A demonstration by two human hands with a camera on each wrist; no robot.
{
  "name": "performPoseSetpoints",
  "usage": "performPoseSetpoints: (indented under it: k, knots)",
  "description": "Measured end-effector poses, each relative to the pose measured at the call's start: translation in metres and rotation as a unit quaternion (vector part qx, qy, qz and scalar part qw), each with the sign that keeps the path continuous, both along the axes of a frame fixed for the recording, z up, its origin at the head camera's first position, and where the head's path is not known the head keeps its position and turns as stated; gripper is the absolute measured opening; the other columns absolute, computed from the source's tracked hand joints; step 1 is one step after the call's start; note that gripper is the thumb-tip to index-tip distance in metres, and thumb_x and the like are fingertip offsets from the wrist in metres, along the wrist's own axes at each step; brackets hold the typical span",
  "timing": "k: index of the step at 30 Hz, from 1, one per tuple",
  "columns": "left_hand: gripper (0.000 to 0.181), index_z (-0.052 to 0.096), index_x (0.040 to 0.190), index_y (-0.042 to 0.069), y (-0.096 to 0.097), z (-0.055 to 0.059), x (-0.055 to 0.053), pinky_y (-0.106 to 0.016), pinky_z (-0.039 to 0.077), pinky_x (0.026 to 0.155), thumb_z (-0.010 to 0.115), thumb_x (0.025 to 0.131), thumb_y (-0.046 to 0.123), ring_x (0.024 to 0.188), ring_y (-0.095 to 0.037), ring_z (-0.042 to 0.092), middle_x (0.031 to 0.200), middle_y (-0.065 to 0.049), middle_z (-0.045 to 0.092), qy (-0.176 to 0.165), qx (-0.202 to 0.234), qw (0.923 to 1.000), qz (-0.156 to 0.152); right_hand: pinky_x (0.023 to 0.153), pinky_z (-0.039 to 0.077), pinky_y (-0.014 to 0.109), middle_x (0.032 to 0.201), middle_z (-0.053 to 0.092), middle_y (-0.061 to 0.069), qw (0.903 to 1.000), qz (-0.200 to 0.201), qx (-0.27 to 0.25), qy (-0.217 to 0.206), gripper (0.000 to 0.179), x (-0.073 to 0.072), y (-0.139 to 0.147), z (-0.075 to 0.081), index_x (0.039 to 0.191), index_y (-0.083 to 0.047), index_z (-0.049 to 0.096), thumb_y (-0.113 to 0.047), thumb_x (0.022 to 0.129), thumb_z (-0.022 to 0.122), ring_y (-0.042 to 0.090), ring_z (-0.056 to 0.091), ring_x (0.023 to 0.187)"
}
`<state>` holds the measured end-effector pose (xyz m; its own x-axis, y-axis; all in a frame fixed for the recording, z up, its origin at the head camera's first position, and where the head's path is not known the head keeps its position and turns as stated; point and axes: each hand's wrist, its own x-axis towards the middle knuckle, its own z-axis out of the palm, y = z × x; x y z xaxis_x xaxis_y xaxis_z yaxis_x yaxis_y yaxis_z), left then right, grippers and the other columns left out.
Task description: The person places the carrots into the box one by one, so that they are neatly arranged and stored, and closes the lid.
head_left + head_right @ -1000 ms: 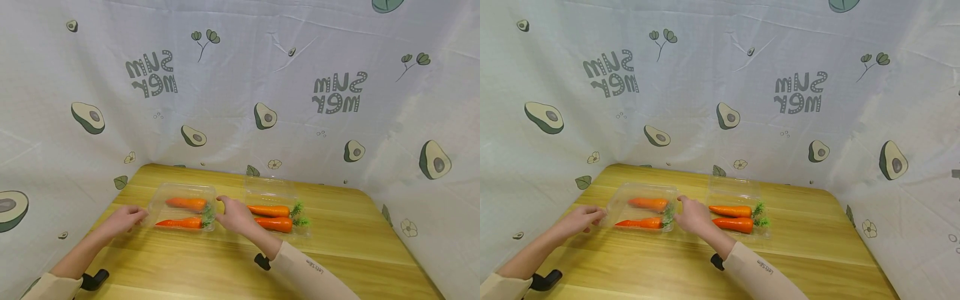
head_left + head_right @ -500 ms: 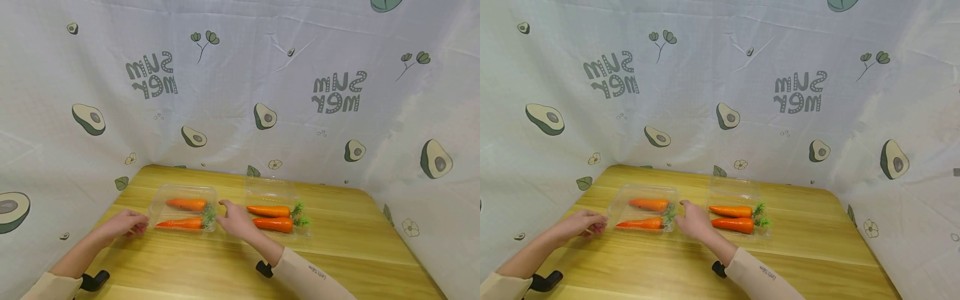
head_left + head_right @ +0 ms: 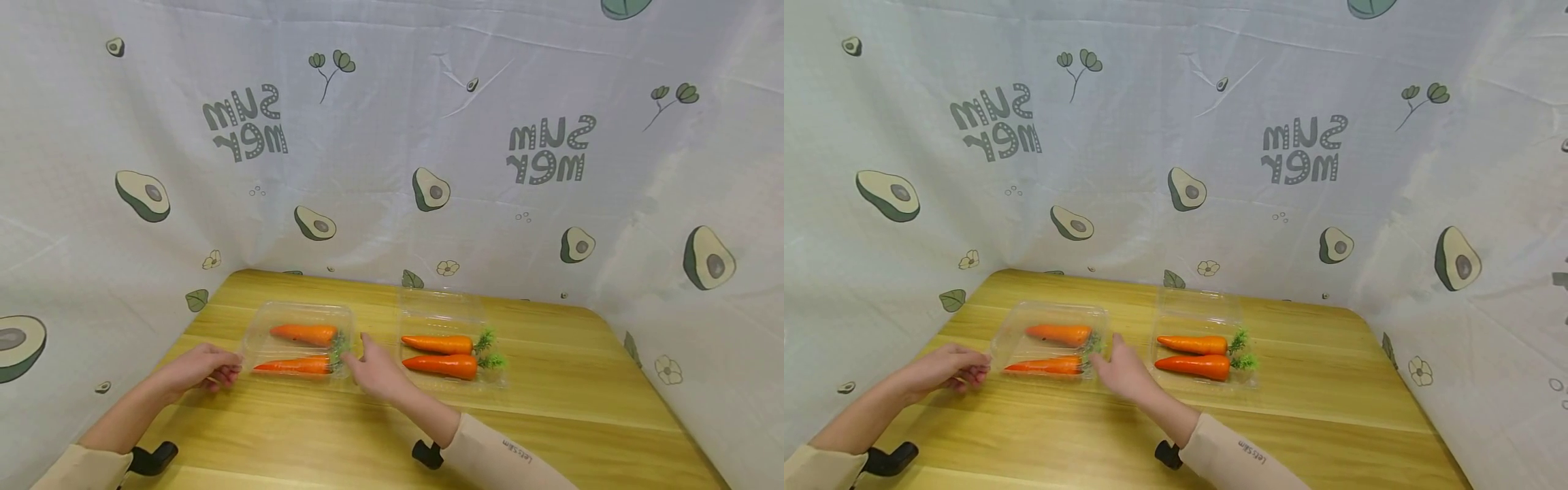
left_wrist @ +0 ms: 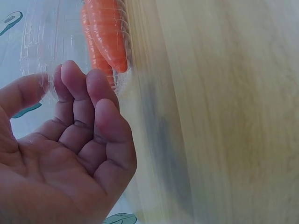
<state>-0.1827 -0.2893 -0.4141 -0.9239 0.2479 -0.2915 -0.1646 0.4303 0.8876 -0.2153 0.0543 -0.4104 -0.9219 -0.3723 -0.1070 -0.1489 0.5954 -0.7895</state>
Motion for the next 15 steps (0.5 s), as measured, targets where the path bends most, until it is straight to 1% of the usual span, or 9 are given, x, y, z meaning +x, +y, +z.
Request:
performPoseSetpoints:
  k: [2,3,5,7,9,12,15]
  knots:
    - [0.032,0.068,0.09,0.001,0.0002,0.0002,0.0004,-0.026,0.05,0.062,0.053,0.103,0.026,0.072,-0.012,0.061,0.079,0.0,0.064,-0.002,0.005,1.0,-0.001,0.053,0.045,0.033,0.069,0.064,0.007,0.9983,-0.001,-0.041,-0.042,0.079,0.0037,-0.0024,-0.0023,0.157,0.006,0.021,-0.042,0.104,0.053,0.016,0.054,0.055]
    - [0.032,0.068,0.09,0.0,0.0003,0.0003,0.0006,-0.026,0.05,0.062,0.053,0.102,0.025,0.072,-0.012,0.061,0.079,0.0,0.064,-0.003,0.007,1.0,-0.001,0.048,0.04,0.031,0.061,0.057,0.005,0.9959,-0.002,-0.064,-0.064,0.076,0.005,-0.0036,-0.0034,0.156,0.007,0.024,-0.04,0.104,0.053,0.015,0.046,0.048]
    - [0.031,0.068,0.091,-0.001,0.0004,0.0004,0.0008,-0.025,0.05,0.062,0.054,0.102,0.024,0.072,-0.012,0.06,0.08,0.0,0.064,-0.003,0.011,0.9999,-0.001,0.044,0.035,0.026,0.057,0.05,0.002,0.9896,-0.008,-0.1,-0.103,0.067,0.0071,-0.0054,-0.0058,0.151,0.007,0.035,-0.037,0.104,0.053,0.013,0.038,0.043]
    - [0.031,0.068,0.091,-0.002,0.0003,0.0007,0.001,-0.025,0.05,0.063,0.054,0.102,0.024,0.072,-0.012,0.06,0.08,0.0,0.064,-0.005,0.016,0.9999,-0.002,0.043,0.036,0.025,0.057,0.049,0.001,0.9848,-0.012,-0.123,-0.123,0.057,0.0089,-0.0061,-0.0069,0.141,0.007,0.046,-0.035,0.104,0.054,0.012,0.038,0.044]
    - [0.031,0.067,0.091,-0.002,-0.0003,0.0009,0.0011,-0.025,0.05,0.063,0.054,0.102,0.024,0.072,-0.011,0.06,0.08,0.0,0.064,-0.005,0.023,0.9997,-0.005,0.043,0.037,0.024,0.06,0.051,0.002,0.9806,-0.016,-0.137,-0.139,0.05,0.0098,-0.0059,-0.0075,0.133,0.007,0.052,-0.033,0.104,0.055,0.012,0.039,0.045]
    - [0.031,0.066,0.09,0.0,-0.0013,0.0009,0.0012,-0.025,0.051,0.063,0.053,0.103,0.025,0.072,-0.011,0.059,0.08,0.0,0.063,-0.004,0.028,0.9996,-0.007,0.043,0.037,0.023,0.062,0.051,0.003,0.9777,-0.016,-0.148,-0.149,0.044,0.0108,-0.0043,-0.0079,0.127,0.006,0.055,-0.032,0.103,0.057,0.011,0.04,0.046]
    - [0.031,0.065,0.091,-0.001,-0.0022,0.0004,0.0015,-0.025,0.051,0.064,0.053,0.104,0.025,0.072,-0.011,0.058,0.081,0.0,0.062,-0.003,0.024,0.9997,-0.002,0.042,0.036,0.022,0.06,0.05,0.002,0.9774,-0.014,-0.146,-0.152,0.039,0.0101,-0.0028,-0.0087,0.117,0.004,0.06,-0.032,0.102,0.059,0.011,0.039,0.045]
